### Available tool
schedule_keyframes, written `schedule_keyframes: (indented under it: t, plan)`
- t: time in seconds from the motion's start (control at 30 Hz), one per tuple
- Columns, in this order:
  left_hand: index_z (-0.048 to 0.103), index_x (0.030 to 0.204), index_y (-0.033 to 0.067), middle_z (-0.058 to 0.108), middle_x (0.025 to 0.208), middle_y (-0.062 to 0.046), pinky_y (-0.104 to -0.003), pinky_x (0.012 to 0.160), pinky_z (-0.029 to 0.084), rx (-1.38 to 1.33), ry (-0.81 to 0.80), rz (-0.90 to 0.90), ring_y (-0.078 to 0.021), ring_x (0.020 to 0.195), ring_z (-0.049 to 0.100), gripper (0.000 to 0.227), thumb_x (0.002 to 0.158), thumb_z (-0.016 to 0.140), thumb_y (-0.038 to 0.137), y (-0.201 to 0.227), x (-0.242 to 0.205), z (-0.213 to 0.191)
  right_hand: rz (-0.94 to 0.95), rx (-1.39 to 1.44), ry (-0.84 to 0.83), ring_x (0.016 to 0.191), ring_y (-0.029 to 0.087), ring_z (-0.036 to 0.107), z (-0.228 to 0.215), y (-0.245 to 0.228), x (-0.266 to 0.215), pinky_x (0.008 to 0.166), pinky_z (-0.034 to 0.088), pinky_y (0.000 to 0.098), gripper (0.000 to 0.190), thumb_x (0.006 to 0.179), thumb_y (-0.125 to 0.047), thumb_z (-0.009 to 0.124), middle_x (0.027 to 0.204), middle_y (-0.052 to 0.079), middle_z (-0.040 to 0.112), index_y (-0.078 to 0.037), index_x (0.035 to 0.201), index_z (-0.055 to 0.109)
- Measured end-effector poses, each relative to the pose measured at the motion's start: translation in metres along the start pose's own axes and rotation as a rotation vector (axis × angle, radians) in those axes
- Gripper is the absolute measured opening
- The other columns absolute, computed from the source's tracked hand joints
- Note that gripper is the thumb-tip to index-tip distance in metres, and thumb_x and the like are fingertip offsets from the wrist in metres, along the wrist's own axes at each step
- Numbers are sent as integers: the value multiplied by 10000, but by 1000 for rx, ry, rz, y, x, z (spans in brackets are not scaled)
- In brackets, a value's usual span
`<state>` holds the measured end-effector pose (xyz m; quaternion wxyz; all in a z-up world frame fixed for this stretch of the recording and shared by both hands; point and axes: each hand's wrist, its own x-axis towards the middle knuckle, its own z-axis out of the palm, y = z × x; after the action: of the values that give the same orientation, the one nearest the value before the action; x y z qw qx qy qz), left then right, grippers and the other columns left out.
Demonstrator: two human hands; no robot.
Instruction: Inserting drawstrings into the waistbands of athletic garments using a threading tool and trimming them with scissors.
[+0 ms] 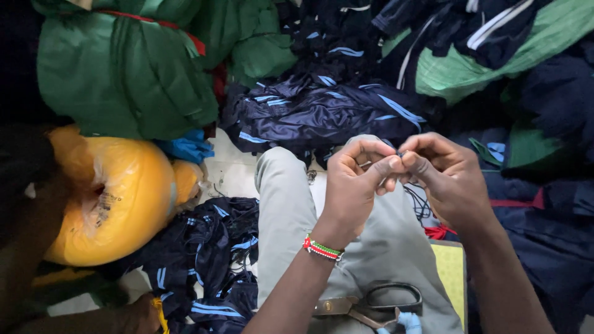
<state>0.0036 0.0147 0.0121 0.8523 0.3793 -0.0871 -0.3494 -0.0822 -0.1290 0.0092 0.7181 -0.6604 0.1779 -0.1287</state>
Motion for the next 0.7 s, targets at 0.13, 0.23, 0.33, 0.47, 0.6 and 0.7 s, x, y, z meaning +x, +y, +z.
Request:
schedule_keyframes:
  t: [0.13, 0.23, 0.33, 0.47, 0.6, 0.7]
  plan:
    - [655, 1025, 5, 702, 843, -60, -165, 559, 441, -81, -1, -29, -73, 645, 604, 132, 908, 716, 11, -2, -2, -3, 24, 258, 35, 814, 164, 641, -2, 13, -1, 758, 560, 276, 169, 964, -23, 677, 954, 133, 695, 46, 1117, 662]
    - [649, 1028, 6, 715, 848, -68, -170, 565, 437, -101, -6, -27, -82, 663, 612, 130, 912, 710, 4, 0, -2, -2, 40, 332, -8, 857, 177, 644, -3, 14, 0, 796, 561, 302, 176, 986, -19, 645, 979, 136, 690, 51, 1147, 658]
    - [648, 1023, 2, 714, 840, -74, -173, 558, 435, -95, -5, -17, -85, 655, 605, 133, 908, 713, 5, -1, -2, -2, 48, 321, -22, 857, 172, 616, -2, 12, 0, 793, 536, 301, 153, 986, -30, 647, 965, 124, 672, 43, 1119, 659]
    - [656, 1019, -6, 712, 844, -73, -175, 556, 434, -90, -10, -22, -83, 642, 577, 130, 901, 711, -8, -3, -1, -4, 60, 252, -36, 861, 148, 581, -4, 12, -1, 796, 489, 270, 133, 977, -65, 668, 945, 98, 663, 47, 1050, 673]
    - [646, 993, -26, 700, 834, -110, -191, 575, 439, -111, -36, -13, -88, 636, 534, 100, 903, 684, -51, -1, -3, -4, 40, 236, -12, 835, 167, 593, -2, 8, -2, 783, 510, 287, 124, 938, -50, 707, 928, 120, 683, 53, 1006, 700]
    - [655, 976, -5, 685, 808, -70, -191, 557, 432, -16, -14, 4, -73, 622, 519, 94, 894, 687, -39, 3, -4, -5, -13, 180, -11, 807, 166, 634, 0, 4, -2, 725, 537, 276, 156, 921, -49, 721, 945, 135, 723, 52, 1039, 730]
